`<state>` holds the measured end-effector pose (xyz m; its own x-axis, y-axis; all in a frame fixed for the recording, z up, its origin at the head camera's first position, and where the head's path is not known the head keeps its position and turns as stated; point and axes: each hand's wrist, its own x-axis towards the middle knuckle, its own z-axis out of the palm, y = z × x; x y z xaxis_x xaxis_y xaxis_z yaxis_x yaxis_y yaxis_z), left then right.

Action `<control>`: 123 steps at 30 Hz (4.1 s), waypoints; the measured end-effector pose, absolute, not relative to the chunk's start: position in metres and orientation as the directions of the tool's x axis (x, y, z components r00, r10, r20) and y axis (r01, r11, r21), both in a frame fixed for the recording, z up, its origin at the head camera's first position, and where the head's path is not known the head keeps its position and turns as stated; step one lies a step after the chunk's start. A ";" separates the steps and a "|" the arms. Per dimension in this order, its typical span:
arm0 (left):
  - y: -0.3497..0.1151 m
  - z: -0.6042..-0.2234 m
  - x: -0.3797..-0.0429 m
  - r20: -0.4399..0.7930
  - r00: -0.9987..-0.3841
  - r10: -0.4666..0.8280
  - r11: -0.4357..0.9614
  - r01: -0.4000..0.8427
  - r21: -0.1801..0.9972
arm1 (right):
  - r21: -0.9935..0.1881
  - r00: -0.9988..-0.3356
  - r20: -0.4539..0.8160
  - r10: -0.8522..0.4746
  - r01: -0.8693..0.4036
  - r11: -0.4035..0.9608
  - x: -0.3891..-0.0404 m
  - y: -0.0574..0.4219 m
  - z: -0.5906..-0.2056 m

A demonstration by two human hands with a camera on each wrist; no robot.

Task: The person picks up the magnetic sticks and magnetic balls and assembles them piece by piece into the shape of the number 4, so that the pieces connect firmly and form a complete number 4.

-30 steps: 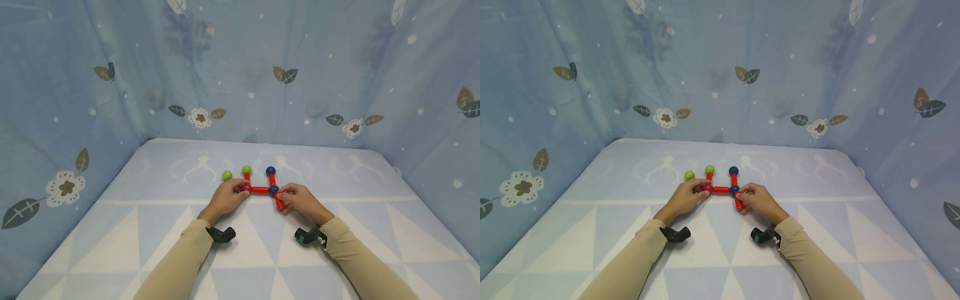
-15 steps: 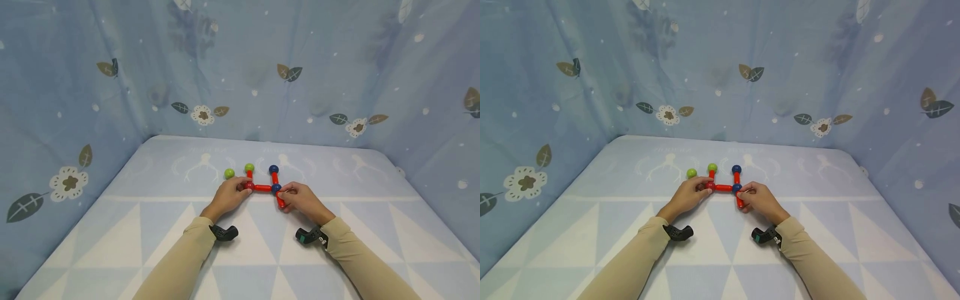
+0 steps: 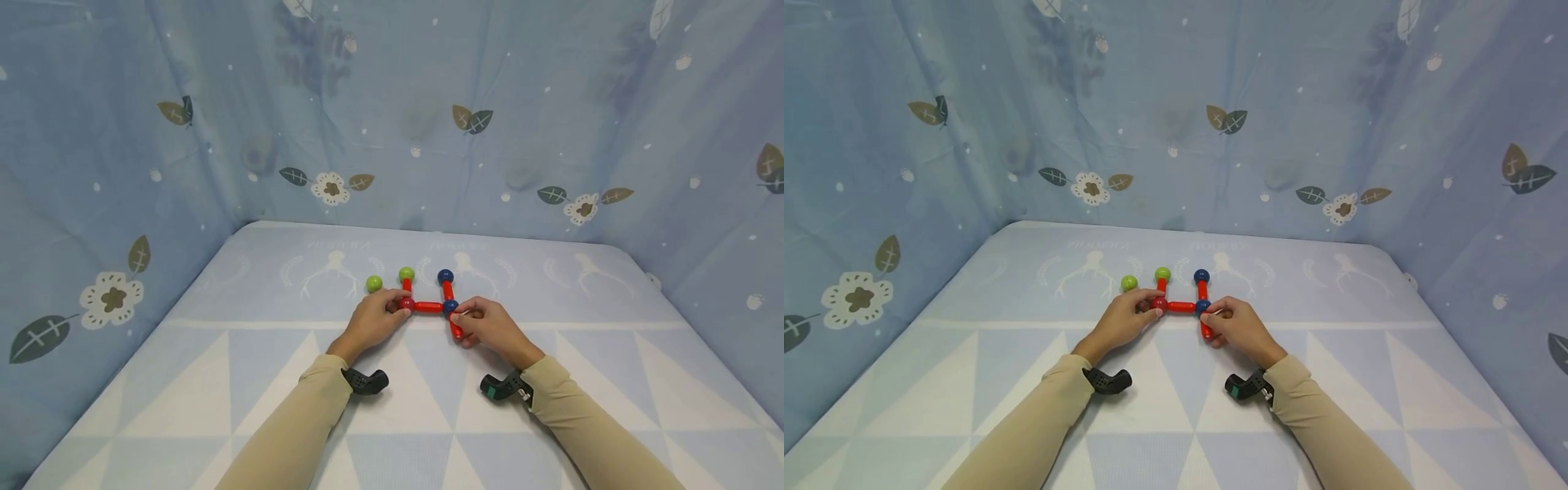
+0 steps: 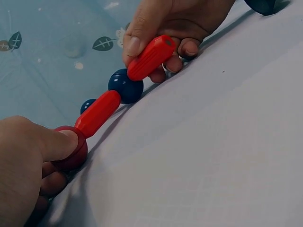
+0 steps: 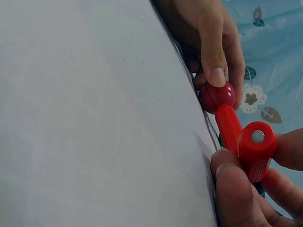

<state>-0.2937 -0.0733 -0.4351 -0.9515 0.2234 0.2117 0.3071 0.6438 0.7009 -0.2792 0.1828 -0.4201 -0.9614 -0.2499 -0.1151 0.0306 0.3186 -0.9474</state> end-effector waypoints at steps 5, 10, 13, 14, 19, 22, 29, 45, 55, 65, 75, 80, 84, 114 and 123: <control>-0.072 -0.434 -0.295 0.213 -0.952 0.222 0.645 0.307 0.699 | -0.946 -0.961 -0.095 -0.258 0.006 0.325 -0.279 0.183 -0.419; -0.072 -0.432 -0.296 0.220 -0.949 0.225 0.646 0.315 0.696 | -0.941 -0.966 -0.078 -0.246 -0.010 0.338 -0.279 0.183 -0.417; -0.073 -0.432 -0.295 0.210 -0.951 0.226 0.651 0.308 0.694 | -0.939 -0.968 -0.078 -0.239 -0.009 0.344 -0.279 0.183 -0.417; -0.073 -0.433 -0.294 0.209 -0.951 0.228 0.653 0.309 0.692 | -0.937 -0.968 -0.081 -0.236 -0.007 0.349 -0.278 0.183 -0.418; -0.073 -0.434 -0.292 0.207 -0.952 0.227 0.654 0.307 0.692 | -0.936 -0.969 -0.083 -0.233 -0.005 0.353 -0.278 0.184 -0.419; -0.073 -0.435 -0.291 0.216 -0.950 0.225 0.649 0.311 0.694 | -0.937 -0.968 -0.077 -0.237 -0.011 0.350 -0.277 0.183 -0.420; -0.073 -0.437 -0.291 0.208 -0.951 0.227 0.659 0.308 0.686 | -0.945 -0.972 -0.093 -0.218 0.017 0.327 -0.278 0.184 -0.423; -0.071 -0.438 -0.293 0.205 -0.949 0.240 0.667 0.315 0.675 | -0.931 -0.969 -0.079 -0.232 -0.011 0.364 -0.285 0.194 -0.426; -0.071 -0.435 -0.295 0.211 -0.949 0.235 0.670 0.316 0.672 | -0.944 -0.967 -0.126 -0.220 0.049 0.326 -0.292 0.193 -0.425; -0.069 -0.435 -0.294 0.219 -0.951 0.219 0.654 0.310 0.690 | -0.948 -0.967 -0.123 -0.223 0.048 0.315 -0.293 0.192 -0.424; -0.072 -0.436 -0.293 0.216 -0.953 0.212 0.648 0.303 0.699 | -0.958 -0.965 -0.109 -0.239 0.038 0.283 -0.294 0.189 -0.423; -0.071 -0.435 -0.294 0.219 -0.952 0.212 0.651 0.305 0.695 | -0.962 -0.964 -0.104 -0.244 0.035 0.270 -0.294 0.190 -0.422; -0.070 -0.434 -0.294 0.206 -0.956 0.208 0.649 0.292 0.702 | -0.962 -0.965 -0.108 -0.237 0.041 0.270 -0.294 0.190 -0.422; -0.106 -0.433 -0.325 0.299 -0.943 -0.145 0.636 0.143 0.759 | -0.969 -0.968 -0.067 -0.241 0.006 0.246 -0.296 0.188 -0.429; -0.099 -0.433 -0.325 0.282 -0.958 -0.046 0.730 0.161 0.664 | -0.970 -0.968 -0.061 -0.243 0.001 0.241 -0.295 0.190 -0.427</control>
